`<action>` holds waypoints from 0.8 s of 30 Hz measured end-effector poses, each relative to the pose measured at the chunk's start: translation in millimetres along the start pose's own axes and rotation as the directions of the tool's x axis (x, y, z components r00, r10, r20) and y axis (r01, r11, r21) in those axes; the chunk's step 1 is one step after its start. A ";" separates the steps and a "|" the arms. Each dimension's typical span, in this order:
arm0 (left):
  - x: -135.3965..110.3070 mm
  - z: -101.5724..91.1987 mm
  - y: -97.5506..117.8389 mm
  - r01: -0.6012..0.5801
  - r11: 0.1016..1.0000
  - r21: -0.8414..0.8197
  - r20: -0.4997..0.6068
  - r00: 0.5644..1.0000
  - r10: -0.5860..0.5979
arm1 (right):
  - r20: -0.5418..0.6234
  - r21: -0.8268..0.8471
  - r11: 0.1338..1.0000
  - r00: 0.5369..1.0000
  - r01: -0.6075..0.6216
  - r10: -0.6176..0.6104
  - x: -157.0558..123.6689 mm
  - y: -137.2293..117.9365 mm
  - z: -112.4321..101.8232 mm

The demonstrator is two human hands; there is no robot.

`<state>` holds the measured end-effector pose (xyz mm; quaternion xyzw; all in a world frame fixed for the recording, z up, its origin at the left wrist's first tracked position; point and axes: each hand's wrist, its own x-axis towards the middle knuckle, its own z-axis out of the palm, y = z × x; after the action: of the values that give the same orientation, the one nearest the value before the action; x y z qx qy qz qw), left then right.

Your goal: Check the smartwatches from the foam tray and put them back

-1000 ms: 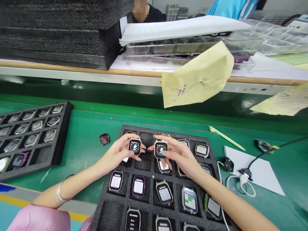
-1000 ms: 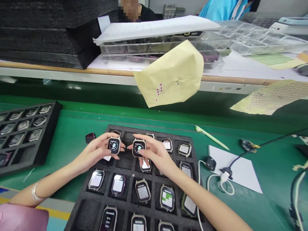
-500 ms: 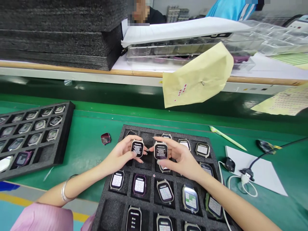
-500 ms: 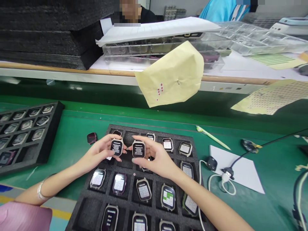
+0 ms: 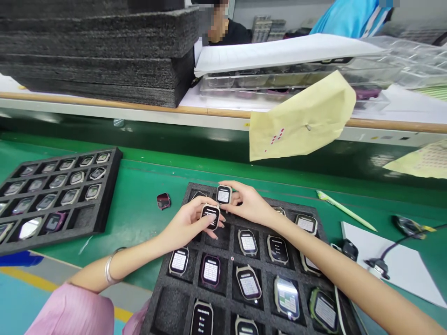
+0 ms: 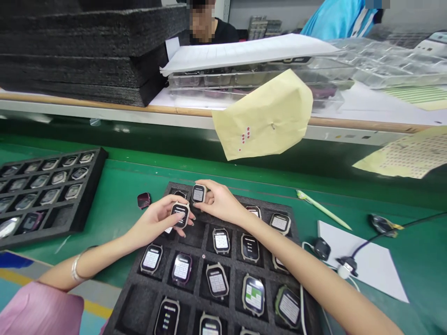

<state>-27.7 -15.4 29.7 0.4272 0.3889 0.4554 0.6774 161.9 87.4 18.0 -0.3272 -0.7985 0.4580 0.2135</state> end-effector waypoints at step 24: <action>-31.9 -3.8 -10.4 0.150 0.975 0.162 0.260 0.947 -0.189 | 0.130 -0.559 0.819 0.989 0.131 -0.069 53.9 -27.6 64.4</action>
<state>-37.2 -47.1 23.2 0.4973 0.3576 0.3035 0.7298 74.3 77.9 12.7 -0.3092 -0.9243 0.2053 0.0887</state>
